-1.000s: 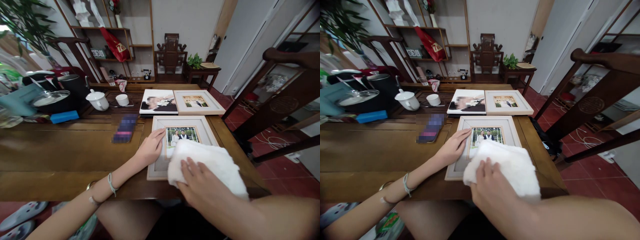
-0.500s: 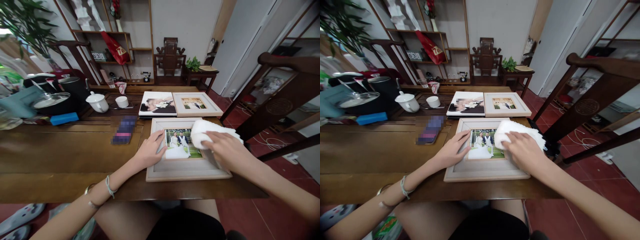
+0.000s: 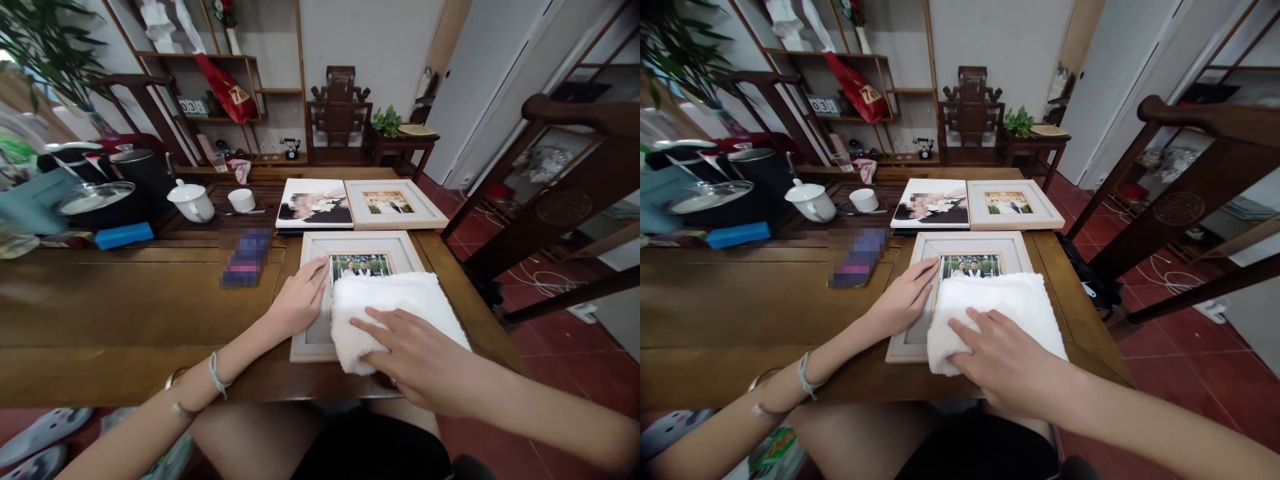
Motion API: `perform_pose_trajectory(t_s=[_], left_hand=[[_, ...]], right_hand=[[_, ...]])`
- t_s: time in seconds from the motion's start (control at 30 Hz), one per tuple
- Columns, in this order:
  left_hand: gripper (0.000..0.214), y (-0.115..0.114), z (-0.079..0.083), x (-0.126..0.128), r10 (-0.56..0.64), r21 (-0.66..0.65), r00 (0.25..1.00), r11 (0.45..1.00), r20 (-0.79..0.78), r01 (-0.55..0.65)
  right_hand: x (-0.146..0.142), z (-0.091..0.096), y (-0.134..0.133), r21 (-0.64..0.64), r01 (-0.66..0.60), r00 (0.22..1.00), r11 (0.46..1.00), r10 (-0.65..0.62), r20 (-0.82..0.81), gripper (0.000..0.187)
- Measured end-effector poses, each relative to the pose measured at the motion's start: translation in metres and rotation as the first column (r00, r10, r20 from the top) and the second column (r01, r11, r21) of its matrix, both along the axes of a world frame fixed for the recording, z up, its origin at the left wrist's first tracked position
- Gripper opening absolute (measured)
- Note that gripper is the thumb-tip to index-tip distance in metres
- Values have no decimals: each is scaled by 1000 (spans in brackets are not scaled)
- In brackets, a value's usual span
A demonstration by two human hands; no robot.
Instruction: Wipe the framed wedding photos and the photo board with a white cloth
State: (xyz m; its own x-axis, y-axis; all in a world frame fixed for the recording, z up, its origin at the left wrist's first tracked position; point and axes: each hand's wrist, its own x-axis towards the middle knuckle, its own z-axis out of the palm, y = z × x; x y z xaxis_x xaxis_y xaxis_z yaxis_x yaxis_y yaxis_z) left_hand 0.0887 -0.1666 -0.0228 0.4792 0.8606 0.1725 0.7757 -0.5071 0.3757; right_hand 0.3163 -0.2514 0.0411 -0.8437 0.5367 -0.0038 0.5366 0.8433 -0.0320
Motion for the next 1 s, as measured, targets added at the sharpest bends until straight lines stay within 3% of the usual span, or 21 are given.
perform_pose_trajectory(t_s=[0.1, 0.23, 0.4, 0.53, 0.73, 0.87, 0.93, 1.0], left_hand=[[47, -1, 1, 0, 0, 4, 1000, 1000, 2, 0], [47, -2, 3, 0, -6, 2, 1000, 1000, 7, 6], [48, -2, 5, 0, -7, -14, 1000, 1000, -1, 7], [48, -3, 7, -1, 1, -31, 1000, 1000, -15, -2], [47, -1, 3, 0, -8, 6, 1000, 1000, 3, 8], [48, 0, 0, 0, -5, 11, 1000, 1000, -7, 6], [49, 0, 1, 0, -5, 3, 1000, 1000, -16, 5], [49, -1, 3, 0, -4, -8, 1000, 1000, -27, 4]], right_hand=[[7, 0, 6, 13, 34, 999, 999, -34, 12, 36], [28, -8, 37, 120, 157, 985, 980, -164, 53, 38], [54, -14, 80, 277, 281, 956, 919, -292, -4, 42], [54, -18, 96, 382, 326, 942, 865, -332, -53, 45], [31, -23, 68, 224, 184, 982, 957, -188, -3, 42], [17, -12, 36, 53, 70, 993, 996, -64, -103, 38], [14, -4, 31, 9, 101, 966, 995, -96, -238, 33], [16, 6, 36, 27, 236, 870, 971, -199, -451, 27]])
